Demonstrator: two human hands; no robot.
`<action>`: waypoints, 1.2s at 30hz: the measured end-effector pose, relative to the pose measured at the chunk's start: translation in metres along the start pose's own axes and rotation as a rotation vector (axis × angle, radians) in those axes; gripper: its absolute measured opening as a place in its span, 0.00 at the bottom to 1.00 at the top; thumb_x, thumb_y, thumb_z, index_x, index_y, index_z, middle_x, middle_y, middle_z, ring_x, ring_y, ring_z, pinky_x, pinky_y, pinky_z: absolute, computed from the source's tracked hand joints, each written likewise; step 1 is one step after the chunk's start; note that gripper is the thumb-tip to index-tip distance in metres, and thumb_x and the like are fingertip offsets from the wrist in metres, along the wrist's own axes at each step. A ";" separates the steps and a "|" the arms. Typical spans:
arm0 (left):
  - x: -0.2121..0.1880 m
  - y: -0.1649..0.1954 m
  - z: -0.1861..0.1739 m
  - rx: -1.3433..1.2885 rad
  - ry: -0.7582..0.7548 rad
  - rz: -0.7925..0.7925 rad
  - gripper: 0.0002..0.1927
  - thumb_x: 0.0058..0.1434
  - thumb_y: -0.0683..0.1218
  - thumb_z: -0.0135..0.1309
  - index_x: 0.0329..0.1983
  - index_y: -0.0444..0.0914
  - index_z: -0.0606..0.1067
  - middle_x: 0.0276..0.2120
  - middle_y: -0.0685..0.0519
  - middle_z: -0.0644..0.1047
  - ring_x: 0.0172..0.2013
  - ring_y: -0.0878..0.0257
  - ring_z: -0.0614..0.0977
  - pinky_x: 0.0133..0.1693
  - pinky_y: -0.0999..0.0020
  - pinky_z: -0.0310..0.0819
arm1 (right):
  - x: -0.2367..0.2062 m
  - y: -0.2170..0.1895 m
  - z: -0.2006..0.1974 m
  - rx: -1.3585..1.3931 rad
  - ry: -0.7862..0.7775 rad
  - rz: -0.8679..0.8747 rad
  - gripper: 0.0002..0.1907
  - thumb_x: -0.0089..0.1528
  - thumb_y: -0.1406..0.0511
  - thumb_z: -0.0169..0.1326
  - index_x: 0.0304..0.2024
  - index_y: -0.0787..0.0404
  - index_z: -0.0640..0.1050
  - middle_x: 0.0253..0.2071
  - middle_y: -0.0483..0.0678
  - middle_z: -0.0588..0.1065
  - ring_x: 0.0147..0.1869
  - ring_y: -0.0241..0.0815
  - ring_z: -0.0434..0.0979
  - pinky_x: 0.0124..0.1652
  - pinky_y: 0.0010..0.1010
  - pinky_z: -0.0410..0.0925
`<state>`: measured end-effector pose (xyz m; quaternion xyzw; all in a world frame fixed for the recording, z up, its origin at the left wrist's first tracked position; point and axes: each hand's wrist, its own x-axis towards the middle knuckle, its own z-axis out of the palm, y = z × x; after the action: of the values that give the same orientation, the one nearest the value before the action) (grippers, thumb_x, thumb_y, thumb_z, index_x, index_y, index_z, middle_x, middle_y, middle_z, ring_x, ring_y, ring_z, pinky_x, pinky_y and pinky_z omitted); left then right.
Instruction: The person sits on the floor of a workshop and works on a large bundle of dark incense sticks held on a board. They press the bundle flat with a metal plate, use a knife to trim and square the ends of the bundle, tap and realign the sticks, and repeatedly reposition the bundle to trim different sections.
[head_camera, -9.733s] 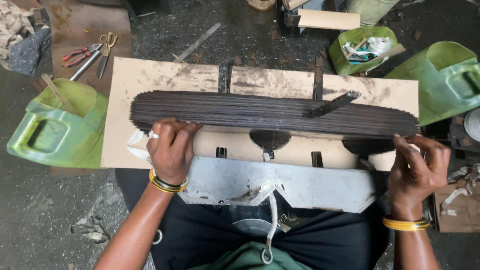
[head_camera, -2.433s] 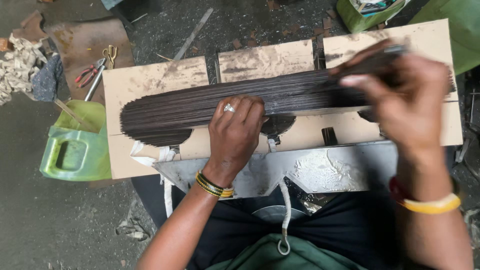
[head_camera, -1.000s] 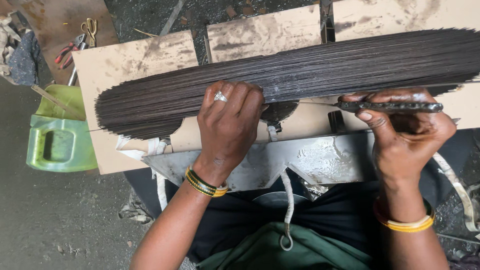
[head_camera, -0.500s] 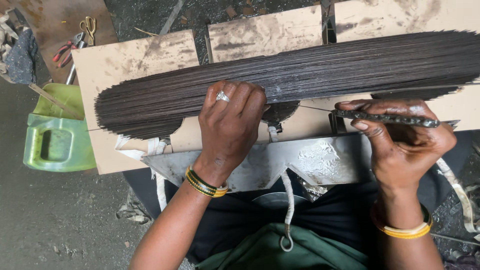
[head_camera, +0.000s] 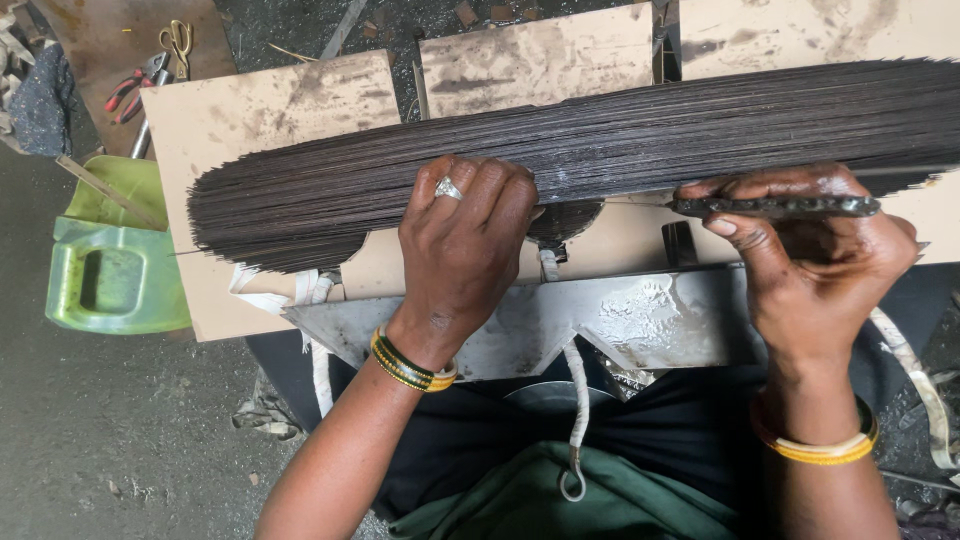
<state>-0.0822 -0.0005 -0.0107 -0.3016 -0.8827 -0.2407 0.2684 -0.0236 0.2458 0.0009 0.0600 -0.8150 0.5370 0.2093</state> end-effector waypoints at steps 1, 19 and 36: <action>0.000 0.000 0.000 -0.004 -0.002 -0.002 0.06 0.63 0.37 0.60 0.39 0.38 0.75 0.39 0.55 0.75 0.45 0.61 0.79 0.56 0.59 0.72 | 0.001 0.001 -0.001 -0.095 -0.019 -0.029 0.06 0.67 0.79 0.60 0.40 0.76 0.75 0.41 0.61 0.78 0.44 0.52 0.83 0.45 0.43 0.78; -0.003 -0.003 0.003 0.007 -0.006 -0.009 0.06 0.65 0.36 0.57 0.41 0.39 0.74 0.39 0.56 0.75 0.45 0.62 0.79 0.56 0.61 0.71 | -0.027 0.026 -0.006 0.108 0.047 -0.023 0.07 0.73 0.78 0.60 0.45 0.72 0.74 0.40 0.58 0.77 0.45 0.48 0.83 0.52 0.40 0.78; -0.004 -0.004 0.003 -0.005 -0.023 -0.019 0.06 0.64 0.37 0.57 0.41 0.40 0.73 0.40 0.56 0.75 0.46 0.62 0.79 0.57 0.60 0.71 | -0.030 0.025 0.002 0.264 0.104 -0.024 0.07 0.72 0.77 0.59 0.45 0.69 0.72 0.38 0.53 0.77 0.45 0.49 0.85 0.53 0.43 0.81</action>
<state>-0.0831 -0.0029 -0.0164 -0.2968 -0.8879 -0.2421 0.2549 -0.0046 0.2508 -0.0329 0.0689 -0.7245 0.6394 0.2481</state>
